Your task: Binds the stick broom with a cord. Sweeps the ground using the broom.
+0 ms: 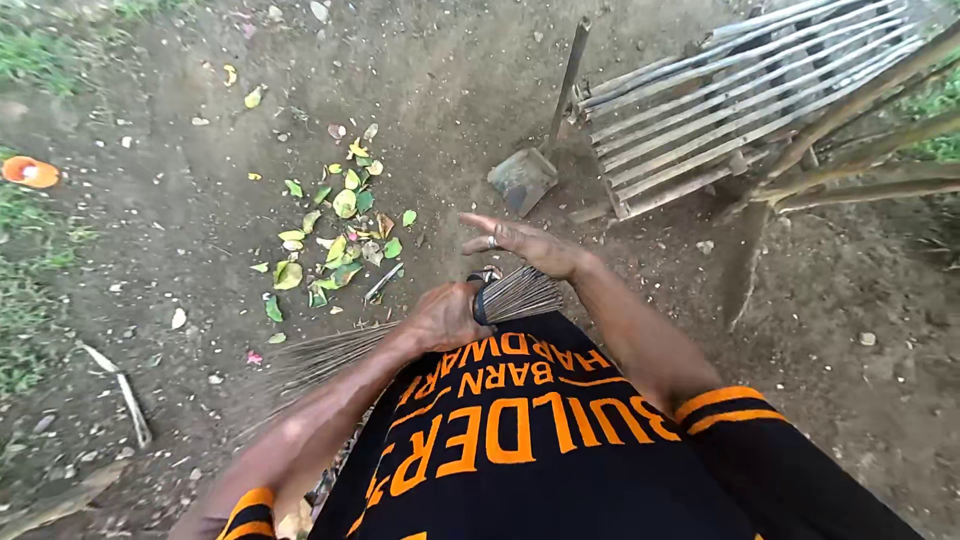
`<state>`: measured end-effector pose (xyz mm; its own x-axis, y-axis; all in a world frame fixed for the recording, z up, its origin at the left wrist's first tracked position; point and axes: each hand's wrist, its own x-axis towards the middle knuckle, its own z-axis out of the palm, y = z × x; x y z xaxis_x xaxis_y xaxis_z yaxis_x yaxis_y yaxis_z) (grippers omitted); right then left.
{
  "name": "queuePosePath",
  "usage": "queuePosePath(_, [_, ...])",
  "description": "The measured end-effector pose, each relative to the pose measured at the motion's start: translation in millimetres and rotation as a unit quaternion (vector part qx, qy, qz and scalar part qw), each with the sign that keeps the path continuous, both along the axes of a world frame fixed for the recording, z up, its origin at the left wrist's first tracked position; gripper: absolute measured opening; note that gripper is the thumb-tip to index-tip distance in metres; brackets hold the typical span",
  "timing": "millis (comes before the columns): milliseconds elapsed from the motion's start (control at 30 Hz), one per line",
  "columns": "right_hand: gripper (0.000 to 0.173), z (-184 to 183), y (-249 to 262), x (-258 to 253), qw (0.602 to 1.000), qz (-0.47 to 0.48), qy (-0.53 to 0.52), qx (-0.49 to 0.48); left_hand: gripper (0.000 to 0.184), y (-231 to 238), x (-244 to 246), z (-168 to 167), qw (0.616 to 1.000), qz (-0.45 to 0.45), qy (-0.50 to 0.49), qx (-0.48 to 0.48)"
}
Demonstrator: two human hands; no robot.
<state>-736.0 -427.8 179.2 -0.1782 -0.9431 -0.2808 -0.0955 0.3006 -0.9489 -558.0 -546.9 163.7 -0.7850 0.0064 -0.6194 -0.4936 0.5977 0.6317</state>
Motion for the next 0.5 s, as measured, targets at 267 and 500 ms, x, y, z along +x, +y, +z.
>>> queuePosePath(267, [0.044, -32.8, 9.3, -20.1, 0.991, -0.084, -0.063, -0.082, 0.033, -18.5, -2.6, 27.0, 0.985, 0.081, 0.046, 0.147])
queuePosePath(500, [0.029, -33.3, 21.6, 18.5, 0.994, -0.078, -0.017, 0.076, 0.033, -34.5, 3.0, 31.0, 0.945, 0.107, 0.079, 0.298])
